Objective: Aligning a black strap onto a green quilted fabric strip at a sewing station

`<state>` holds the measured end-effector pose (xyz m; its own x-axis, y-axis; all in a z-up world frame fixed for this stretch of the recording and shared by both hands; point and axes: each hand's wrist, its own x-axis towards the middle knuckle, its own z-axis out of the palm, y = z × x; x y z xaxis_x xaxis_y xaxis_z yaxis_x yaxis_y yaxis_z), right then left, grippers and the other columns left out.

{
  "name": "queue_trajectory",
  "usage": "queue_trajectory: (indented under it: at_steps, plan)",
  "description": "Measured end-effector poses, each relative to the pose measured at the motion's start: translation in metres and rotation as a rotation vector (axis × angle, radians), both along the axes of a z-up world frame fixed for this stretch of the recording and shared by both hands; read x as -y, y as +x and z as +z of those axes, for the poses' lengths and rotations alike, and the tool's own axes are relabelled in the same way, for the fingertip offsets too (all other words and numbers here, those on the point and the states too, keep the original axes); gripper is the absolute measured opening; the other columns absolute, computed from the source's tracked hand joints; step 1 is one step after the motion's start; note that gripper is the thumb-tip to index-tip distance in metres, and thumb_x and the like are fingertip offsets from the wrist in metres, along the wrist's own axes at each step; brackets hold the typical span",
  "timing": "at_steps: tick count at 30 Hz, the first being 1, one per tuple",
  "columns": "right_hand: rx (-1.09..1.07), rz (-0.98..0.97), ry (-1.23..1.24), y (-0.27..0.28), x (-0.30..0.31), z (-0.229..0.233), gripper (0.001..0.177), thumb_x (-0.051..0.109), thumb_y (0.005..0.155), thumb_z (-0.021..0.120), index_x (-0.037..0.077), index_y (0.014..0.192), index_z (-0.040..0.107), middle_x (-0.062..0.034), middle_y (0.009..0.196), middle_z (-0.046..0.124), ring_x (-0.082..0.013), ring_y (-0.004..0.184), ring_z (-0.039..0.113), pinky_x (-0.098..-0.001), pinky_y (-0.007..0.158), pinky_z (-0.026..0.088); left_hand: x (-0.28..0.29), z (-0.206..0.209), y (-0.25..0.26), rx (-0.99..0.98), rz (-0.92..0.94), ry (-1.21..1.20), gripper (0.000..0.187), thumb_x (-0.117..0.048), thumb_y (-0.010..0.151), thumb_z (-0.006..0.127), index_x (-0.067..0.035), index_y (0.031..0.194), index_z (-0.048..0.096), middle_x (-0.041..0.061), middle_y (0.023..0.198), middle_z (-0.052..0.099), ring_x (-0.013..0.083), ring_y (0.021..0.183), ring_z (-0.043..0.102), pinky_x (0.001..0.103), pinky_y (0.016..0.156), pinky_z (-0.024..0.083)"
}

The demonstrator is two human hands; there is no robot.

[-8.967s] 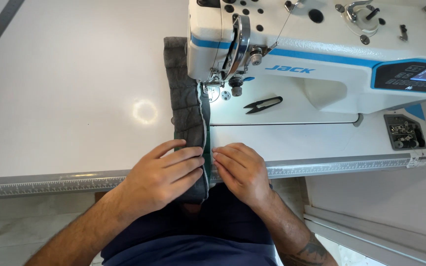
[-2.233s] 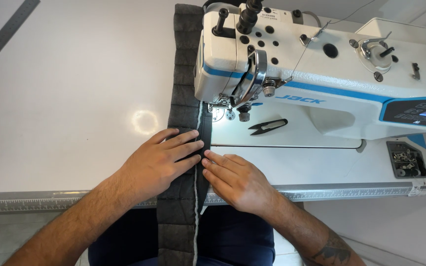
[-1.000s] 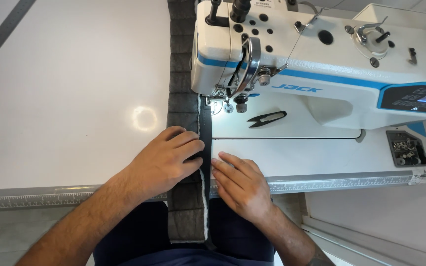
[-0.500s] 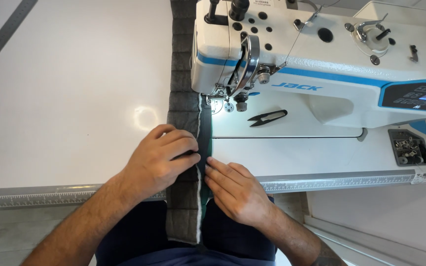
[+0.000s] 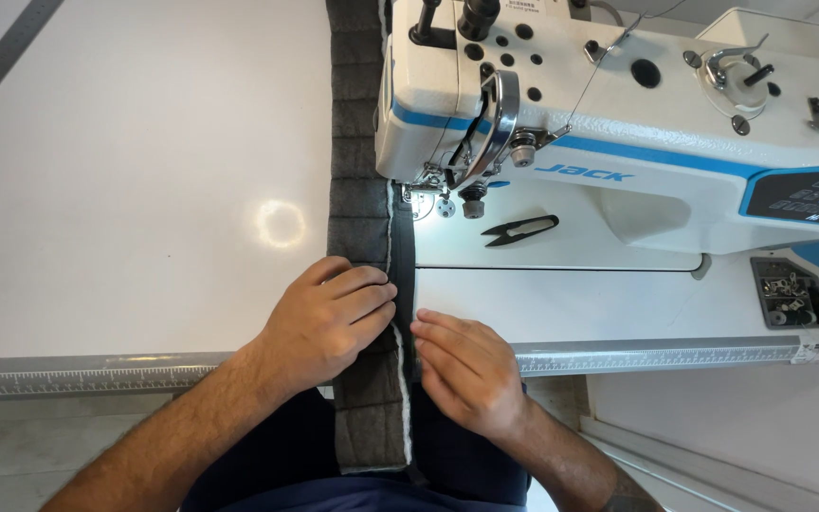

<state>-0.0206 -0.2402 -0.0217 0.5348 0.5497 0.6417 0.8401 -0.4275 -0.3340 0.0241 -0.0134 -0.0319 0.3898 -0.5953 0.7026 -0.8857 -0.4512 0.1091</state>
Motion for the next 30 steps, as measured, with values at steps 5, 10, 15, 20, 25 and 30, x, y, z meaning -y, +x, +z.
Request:
queue_trajectory:
  at_steps: [5,10,15,20,25,30]
  plan:
    - [0.03,-0.072,0.03,0.016,-0.006,0.004,0.012,-0.004,0.091,0.066,-0.008,0.1,0.072,-0.023,0.106,0.074,-0.0401,0.096,0.074,-0.0439,0.079,0.062,0.001,-0.007,-0.002,0.003,0.037,0.018,0.018,-0.007,0.103,0.058,-0.006,0.092,0.072,0.008,0.096,0.072,0.027,0.101,0.069,0.042,0.082,0.052]
    - [0.063,-0.034,-0.108,0.026,-0.003,-0.002,0.019,0.003,0.09,0.069,-0.002,0.108,0.076,-0.0184,0.113,0.076,-0.0428,0.105,0.072,-0.0445,0.074,0.057,0.003,-0.002,-0.002,0.001,0.071,-0.036,0.024,-0.012,0.105,0.054,-0.006,0.09,0.073,0.007,0.084,0.069,0.0263,0.09,0.071,0.042,0.076,0.055]
    - [0.064,-0.032,-0.171,0.024,0.0,-0.006,0.022,0.005,0.093,0.067,0.001,0.113,0.075,-0.0165,0.121,0.075,-0.0416,0.111,0.069,-0.0445,0.079,0.055,0.002,-0.002,-0.004,0.002,0.084,-0.02,0.021,-0.01,0.103,0.057,-0.006,0.089,0.073,0.007,0.083,0.069,0.0265,0.089,0.071,0.041,0.076,0.055]
    - [0.065,-0.038,-0.177,0.022,0.001,-0.007,0.022,0.006,0.093,0.066,0.001,0.113,0.075,-0.018,0.123,0.074,-0.0415,0.113,0.068,-0.0441,0.079,0.055,0.003,-0.003,-0.006,-0.002,0.084,-0.029,0.024,-0.01,0.104,0.056,-0.005,0.088,0.073,0.008,0.084,0.069,0.0262,0.087,0.072,0.04,0.075,0.056]
    - [0.085,-0.05,-0.185,0.021,0.0,-0.008,0.025,0.008,0.095,0.066,0.0,0.117,0.074,-0.018,0.123,0.074,-0.0403,0.114,0.068,-0.0424,0.08,0.054,0.004,-0.012,-0.009,-0.015,0.112,-0.069,0.025,-0.011,0.105,0.054,-0.005,0.089,0.073,0.01,0.086,0.07,0.027,0.088,0.073,0.038,0.076,0.058]
    - [0.064,-0.038,-0.227,0.023,0.0,-0.007,0.026,0.008,0.095,0.065,0.001,0.118,0.074,-0.0165,0.123,0.074,-0.0391,0.115,0.068,-0.0421,0.08,0.054,0.004,-0.01,-0.009,0.008,0.111,-0.03,0.023,-0.01,0.104,0.056,-0.006,0.088,0.073,0.009,0.085,0.069,0.0263,0.087,0.073,0.038,0.075,0.058]
